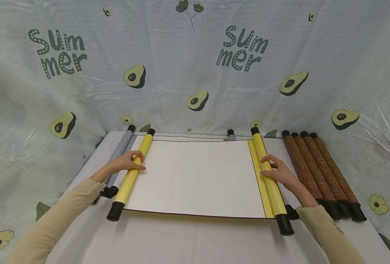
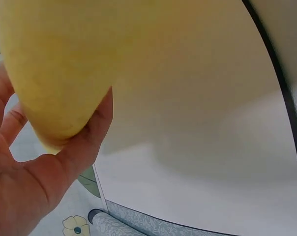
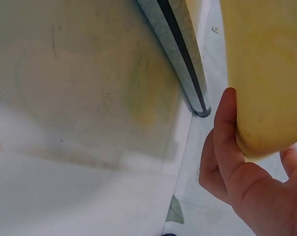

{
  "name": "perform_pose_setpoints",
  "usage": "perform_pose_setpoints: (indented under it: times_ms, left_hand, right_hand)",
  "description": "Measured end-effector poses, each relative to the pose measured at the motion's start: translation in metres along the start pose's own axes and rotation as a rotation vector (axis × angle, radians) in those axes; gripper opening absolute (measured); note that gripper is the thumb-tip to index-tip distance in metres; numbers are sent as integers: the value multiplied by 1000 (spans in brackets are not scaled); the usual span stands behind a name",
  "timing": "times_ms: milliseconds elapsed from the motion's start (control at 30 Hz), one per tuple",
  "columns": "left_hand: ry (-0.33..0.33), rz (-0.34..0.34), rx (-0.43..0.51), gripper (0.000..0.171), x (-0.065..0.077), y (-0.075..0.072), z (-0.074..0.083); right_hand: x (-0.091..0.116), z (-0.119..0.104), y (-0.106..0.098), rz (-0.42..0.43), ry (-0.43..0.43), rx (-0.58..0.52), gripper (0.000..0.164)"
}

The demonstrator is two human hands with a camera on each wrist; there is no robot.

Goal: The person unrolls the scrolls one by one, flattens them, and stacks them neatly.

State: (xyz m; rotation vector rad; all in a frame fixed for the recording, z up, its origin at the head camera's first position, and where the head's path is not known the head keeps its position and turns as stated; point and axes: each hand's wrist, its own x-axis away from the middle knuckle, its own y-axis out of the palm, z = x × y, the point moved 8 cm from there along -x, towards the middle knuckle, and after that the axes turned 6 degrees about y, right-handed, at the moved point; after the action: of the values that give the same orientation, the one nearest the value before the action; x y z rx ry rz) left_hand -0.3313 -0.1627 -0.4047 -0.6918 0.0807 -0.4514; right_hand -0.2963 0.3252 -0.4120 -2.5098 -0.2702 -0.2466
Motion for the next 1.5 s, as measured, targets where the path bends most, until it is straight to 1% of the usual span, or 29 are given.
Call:
perform_pose_setpoints:
  times_ms: [233, 300, 467, 700, 833, 933, 1033, 1133, 1300, 1433, 1500]
  left_hand:
    - [-39, 7, 52, 31, 0, -4, -7]
    - [-51, 6, 55, 30, 1, -6, -8]
    - [-46, -9, 52, 25, 4, -9, -8]
    - [-86, -33, 92, 21, 5, -10, -16]
    - [-82, -34, 97, 20, 6, -11, -16]
    - [-58, -31, 87, 20, 6, -13, -12]
    - [-25, -26, 67, 25, 5, -14, -11]
    - [-10, -15, 49, 30, 3, -16, -11]
    - [-34, -8, 41, 28, 4, -19, -15]
    - [-54, -35, 39, 26, 5, -20, -19]
    - [-46, -55, 36, 25, 5, -20, -20]
  right_hand:
    - [1, -3, -3, 9, -33, 1, 43]
    - [1, -3, -4, 14, -33, 10, 42]
    - [0, -2, -6, 27, -35, 35, 42]
    - [-1, -1, -8, 45, -38, 47, 42]
    - [-1, -2, -8, 40, -38, 45, 42]
    - [-1, -3, -9, 38, -32, 43, 42]
    - [-1, -4, -10, 38, -25, 44, 42]
    - [-1, -4, -10, 35, -25, 52, 42]
    - [-3, -2, -12, 35, -27, 66, 43]
    - [-3, 1, -14, 39, -27, 72, 43]
    - [-4, 2, -15, 38, -23, 70, 41]
